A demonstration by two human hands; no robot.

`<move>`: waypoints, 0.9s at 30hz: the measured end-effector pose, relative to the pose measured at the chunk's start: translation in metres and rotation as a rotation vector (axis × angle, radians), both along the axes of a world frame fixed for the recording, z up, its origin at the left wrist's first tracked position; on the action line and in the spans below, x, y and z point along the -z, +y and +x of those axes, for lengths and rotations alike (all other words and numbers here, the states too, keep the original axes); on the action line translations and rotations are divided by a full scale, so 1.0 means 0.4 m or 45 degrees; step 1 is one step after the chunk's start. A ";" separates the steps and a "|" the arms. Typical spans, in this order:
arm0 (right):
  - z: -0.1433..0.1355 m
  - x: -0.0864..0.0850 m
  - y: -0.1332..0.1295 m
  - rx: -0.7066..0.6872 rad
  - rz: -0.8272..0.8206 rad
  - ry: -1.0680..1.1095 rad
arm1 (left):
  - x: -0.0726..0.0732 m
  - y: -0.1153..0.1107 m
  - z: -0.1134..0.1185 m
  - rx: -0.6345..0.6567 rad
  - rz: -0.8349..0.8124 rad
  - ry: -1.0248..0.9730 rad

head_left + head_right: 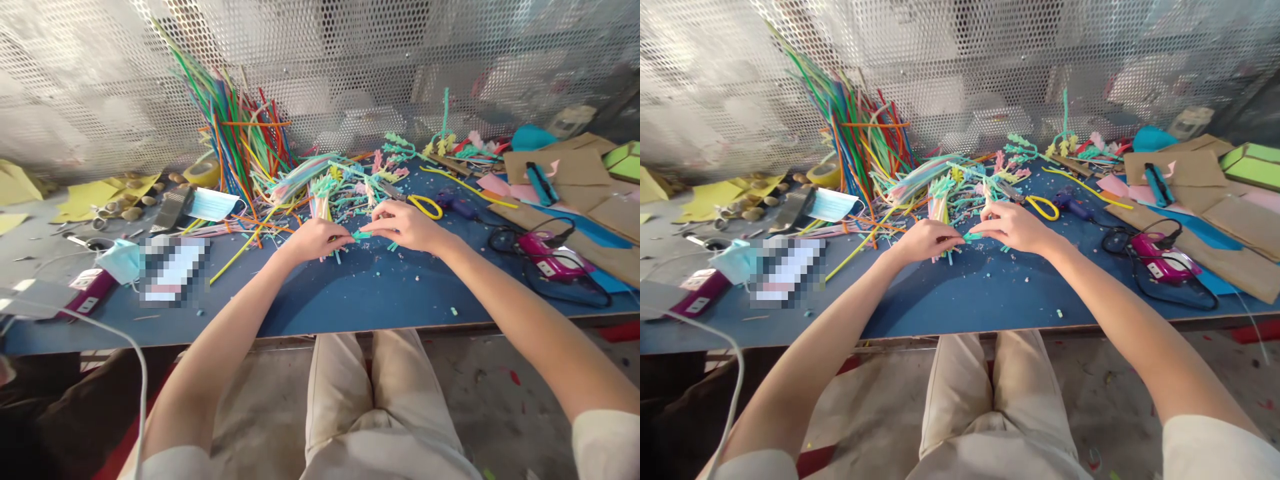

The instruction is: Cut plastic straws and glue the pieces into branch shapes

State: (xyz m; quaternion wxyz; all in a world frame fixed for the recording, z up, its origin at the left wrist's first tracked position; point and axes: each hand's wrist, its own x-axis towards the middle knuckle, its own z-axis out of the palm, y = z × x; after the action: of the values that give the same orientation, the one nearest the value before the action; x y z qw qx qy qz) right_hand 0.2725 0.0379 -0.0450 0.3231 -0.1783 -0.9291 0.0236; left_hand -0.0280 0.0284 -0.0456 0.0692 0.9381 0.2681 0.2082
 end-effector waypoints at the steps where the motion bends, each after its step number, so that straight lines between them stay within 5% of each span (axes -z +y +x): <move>1: -0.002 0.000 0.000 -0.004 0.011 -0.010 | 0.000 0.001 0.000 0.008 -0.007 -0.004; 17: -0.013 -0.013 -0.012 -0.024 -0.129 -0.028 | 0.007 0.007 0.003 0.025 -0.067 -0.027; 27: 0.020 -0.024 -0.010 0.150 -0.208 0.233 | 0.003 0.003 -0.002 -0.048 -0.021 0.015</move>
State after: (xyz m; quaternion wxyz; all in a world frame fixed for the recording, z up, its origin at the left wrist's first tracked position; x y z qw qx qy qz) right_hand 0.2804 0.0340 -0.0354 0.3916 -0.2555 -0.8787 0.0961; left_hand -0.0287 0.0294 -0.0470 0.0715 0.9335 0.2877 0.2018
